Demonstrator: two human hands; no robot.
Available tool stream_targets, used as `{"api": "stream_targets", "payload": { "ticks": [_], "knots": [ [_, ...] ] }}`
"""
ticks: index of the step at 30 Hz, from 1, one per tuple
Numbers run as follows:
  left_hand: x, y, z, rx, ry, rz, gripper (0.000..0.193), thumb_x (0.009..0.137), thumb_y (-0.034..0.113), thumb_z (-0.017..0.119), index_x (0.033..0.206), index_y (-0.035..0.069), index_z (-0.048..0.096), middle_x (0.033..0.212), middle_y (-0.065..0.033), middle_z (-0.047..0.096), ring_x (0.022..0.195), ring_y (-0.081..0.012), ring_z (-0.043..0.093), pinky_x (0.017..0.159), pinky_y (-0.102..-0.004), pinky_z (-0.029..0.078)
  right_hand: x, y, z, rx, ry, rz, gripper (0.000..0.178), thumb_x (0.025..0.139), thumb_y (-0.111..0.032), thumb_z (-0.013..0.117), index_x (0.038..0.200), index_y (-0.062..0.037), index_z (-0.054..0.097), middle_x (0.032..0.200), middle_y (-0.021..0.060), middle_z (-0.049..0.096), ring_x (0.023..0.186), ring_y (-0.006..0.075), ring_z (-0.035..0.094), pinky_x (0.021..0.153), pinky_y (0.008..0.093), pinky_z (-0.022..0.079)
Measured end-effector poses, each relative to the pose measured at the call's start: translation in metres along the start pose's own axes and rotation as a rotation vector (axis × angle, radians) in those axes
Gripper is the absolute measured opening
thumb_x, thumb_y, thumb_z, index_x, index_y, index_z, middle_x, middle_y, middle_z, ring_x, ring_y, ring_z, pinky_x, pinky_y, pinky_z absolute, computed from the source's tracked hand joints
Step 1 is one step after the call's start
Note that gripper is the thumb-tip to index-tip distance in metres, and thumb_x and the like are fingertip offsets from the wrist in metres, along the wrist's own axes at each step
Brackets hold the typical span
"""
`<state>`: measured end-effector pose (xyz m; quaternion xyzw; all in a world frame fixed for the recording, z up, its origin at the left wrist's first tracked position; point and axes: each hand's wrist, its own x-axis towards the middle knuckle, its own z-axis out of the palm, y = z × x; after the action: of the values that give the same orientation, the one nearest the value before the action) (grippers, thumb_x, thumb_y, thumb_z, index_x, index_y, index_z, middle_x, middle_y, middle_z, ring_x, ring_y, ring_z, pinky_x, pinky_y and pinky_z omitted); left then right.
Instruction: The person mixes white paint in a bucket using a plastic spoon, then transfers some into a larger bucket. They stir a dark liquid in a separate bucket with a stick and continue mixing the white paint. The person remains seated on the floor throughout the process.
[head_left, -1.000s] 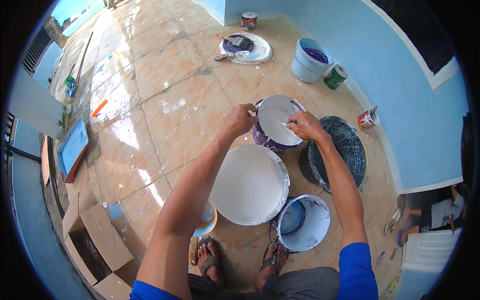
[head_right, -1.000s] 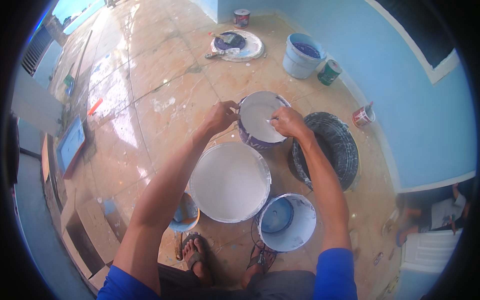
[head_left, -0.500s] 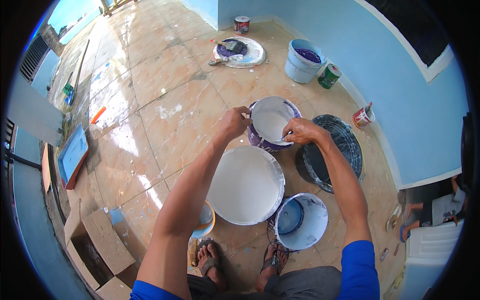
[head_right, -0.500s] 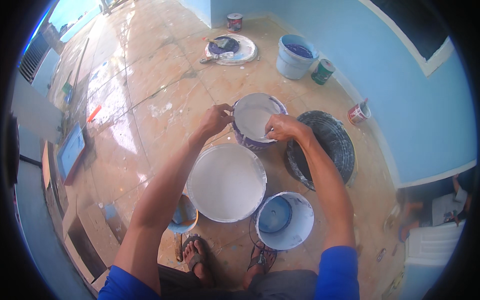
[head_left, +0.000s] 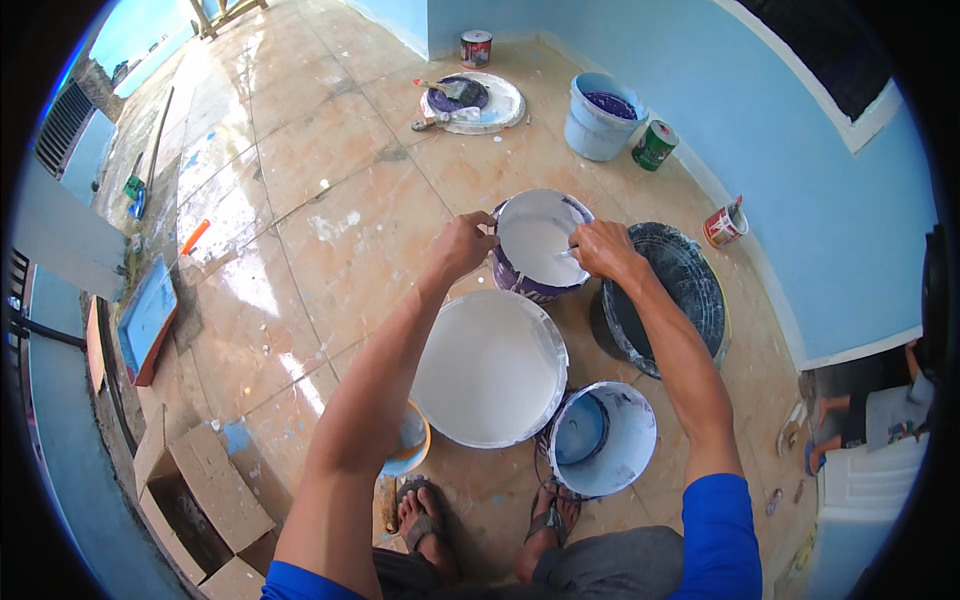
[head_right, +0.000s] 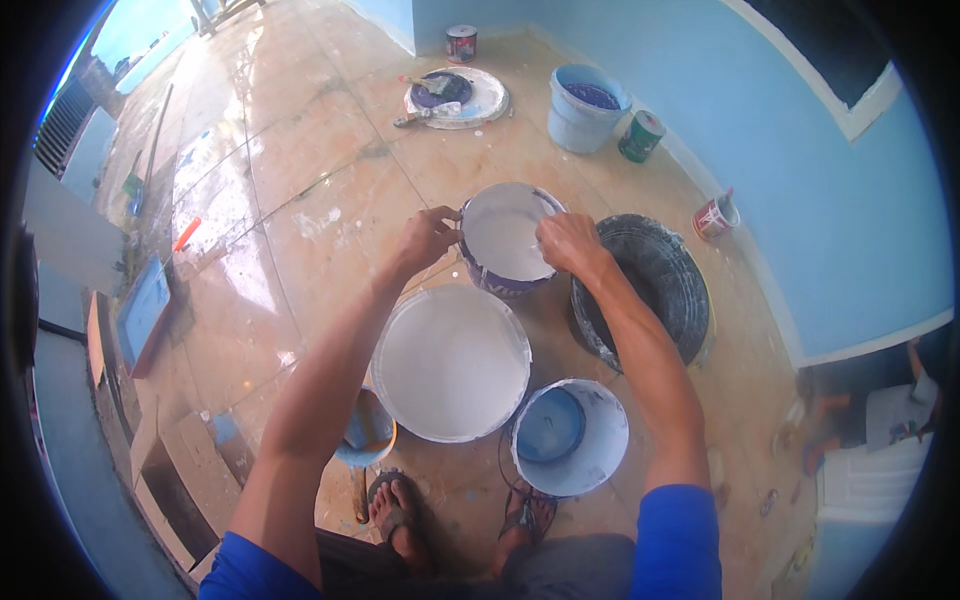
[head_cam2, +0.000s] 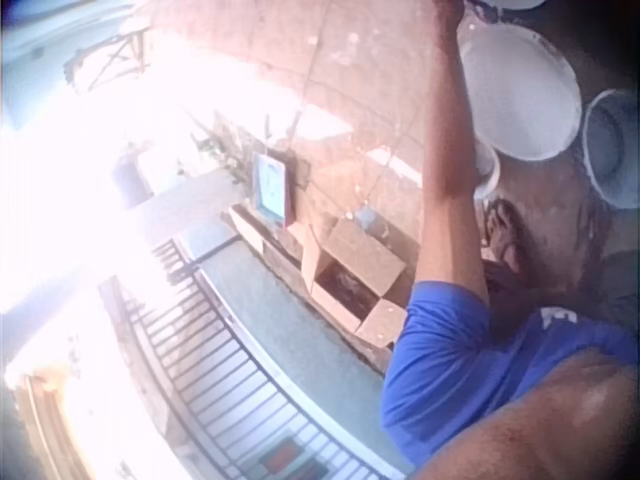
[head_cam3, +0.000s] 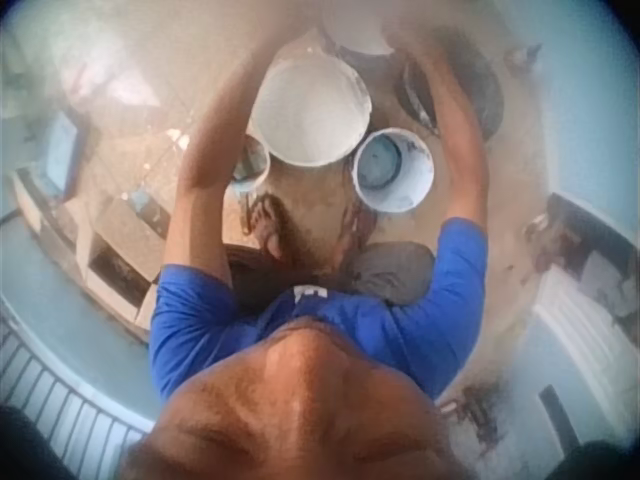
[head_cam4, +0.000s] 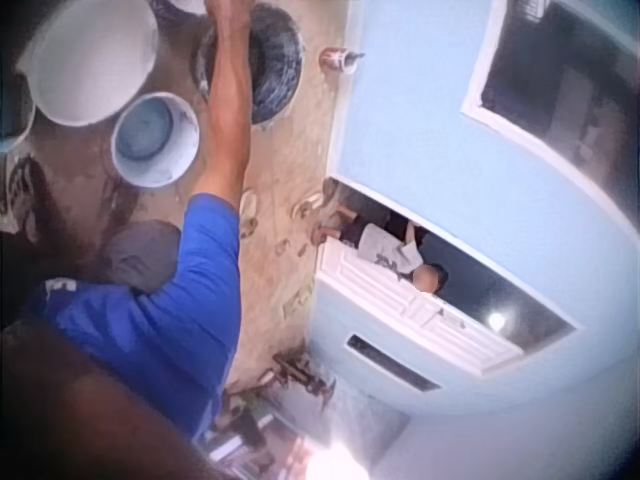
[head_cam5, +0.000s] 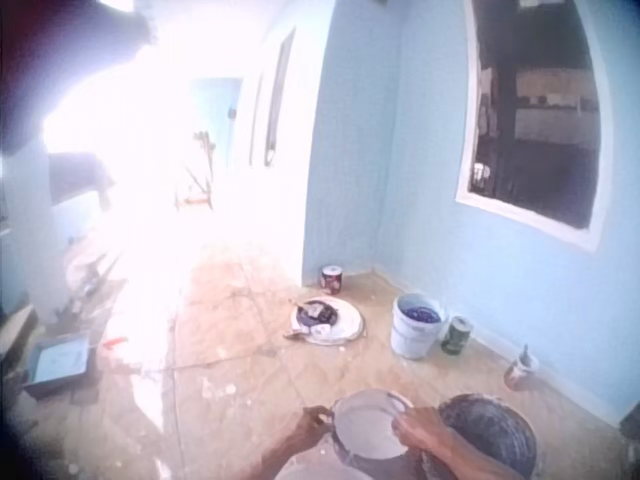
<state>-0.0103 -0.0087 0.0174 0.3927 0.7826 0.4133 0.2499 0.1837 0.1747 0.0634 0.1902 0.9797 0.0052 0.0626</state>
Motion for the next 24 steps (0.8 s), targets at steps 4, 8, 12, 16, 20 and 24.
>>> {"api": "stream_targets", "payload": {
  "ticks": [4, 8, 12, 16, 20, 24],
  "knots": [
    [-0.002, 0.0, -0.001, 0.017, -0.02, -0.001, 0.035, 0.085, 0.018, 0.073, 0.118, 0.006, 0.068, 0.093, -0.018, 0.074, 0.079, -0.0255, 0.071, 0.073, -0.0385, 0.054, -0.004, -0.004, -0.009, 0.039, -0.042, -0.004, 0.014, 0.081, -0.018, 0.067, 0.081, -0.0073, 0.075, 0.083, 0.0204, 0.071, 0.082, 0.0385, 0.07, 0.071, 0.048, 0.054],
    [-0.002, 0.003, -0.003, 0.007, -0.041, -0.022, 0.035, 0.085, 0.019, 0.072, 0.118, 0.006, 0.068, 0.094, -0.0183, 0.074, 0.08, -0.0258, 0.071, 0.074, -0.0386, 0.054, -0.008, -0.001, -0.011, 0.093, -0.004, -0.001, 0.016, 0.082, -0.021, 0.066, 0.084, -0.0076, 0.076, 0.084, 0.0208, 0.071, 0.084, 0.0385, 0.07, 0.074, 0.0489, 0.054],
    [-0.003, 0.003, -0.002, 0.021, -0.016, 0.003, 0.036, 0.085, 0.02, 0.072, 0.118, 0.006, 0.068, 0.093, -0.0184, 0.074, 0.079, -0.0262, 0.071, 0.074, -0.0385, 0.054, -0.006, 0.0, -0.009, 0.091, 0.06, 0.031, 0.016, 0.082, -0.019, 0.065, 0.085, -0.0077, 0.076, 0.084, 0.0207, 0.071, 0.084, 0.0386, 0.07, 0.075, 0.0491, 0.054],
    [-0.003, 0.002, -0.001, 0.019, -0.019, 0.005, 0.036, 0.085, 0.02, 0.072, 0.117, 0.006, 0.068, 0.093, -0.0185, 0.074, 0.079, -0.0267, 0.071, 0.074, -0.0388, 0.054, -0.001, -0.004, -0.004, -0.004, 0.116, 0.057, 0.013, 0.078, -0.012, 0.064, 0.082, -0.0053, 0.075, 0.083, 0.02, 0.071, 0.081, 0.0395, 0.07, 0.072, 0.0484, 0.055],
    [-0.002, 0.001, -0.002, 0.018, -0.023, 0.009, 0.035, 0.085, 0.02, 0.072, 0.117, 0.006, 0.069, 0.094, -0.0188, 0.074, 0.081, -0.0272, 0.071, 0.075, -0.0392, 0.053, -0.001, -0.008, -0.007, -0.107, 0.08, 0.017, 0.013, 0.074, -0.01, 0.063, 0.078, -0.0032, 0.074, 0.08, 0.02, 0.071, 0.078, 0.0393, 0.071, 0.067, 0.0467, 0.055],
    [-0.004, 0.002, -0.004, 0.019, -0.023, -0.001, 0.035, 0.085, 0.021, 0.072, 0.117, 0.007, 0.069, 0.095, -0.0183, 0.074, 0.084, -0.0284, 0.071, 0.077, -0.0398, 0.053, -0.002, -0.016, -0.021, -0.037, -0.12, -0.054, 0.013, 0.071, -0.007, 0.061, 0.073, -0.001, 0.072, 0.078, 0.022, 0.07, 0.076, 0.0376, 0.071, 0.065, 0.0458, 0.054]
  ]
}}
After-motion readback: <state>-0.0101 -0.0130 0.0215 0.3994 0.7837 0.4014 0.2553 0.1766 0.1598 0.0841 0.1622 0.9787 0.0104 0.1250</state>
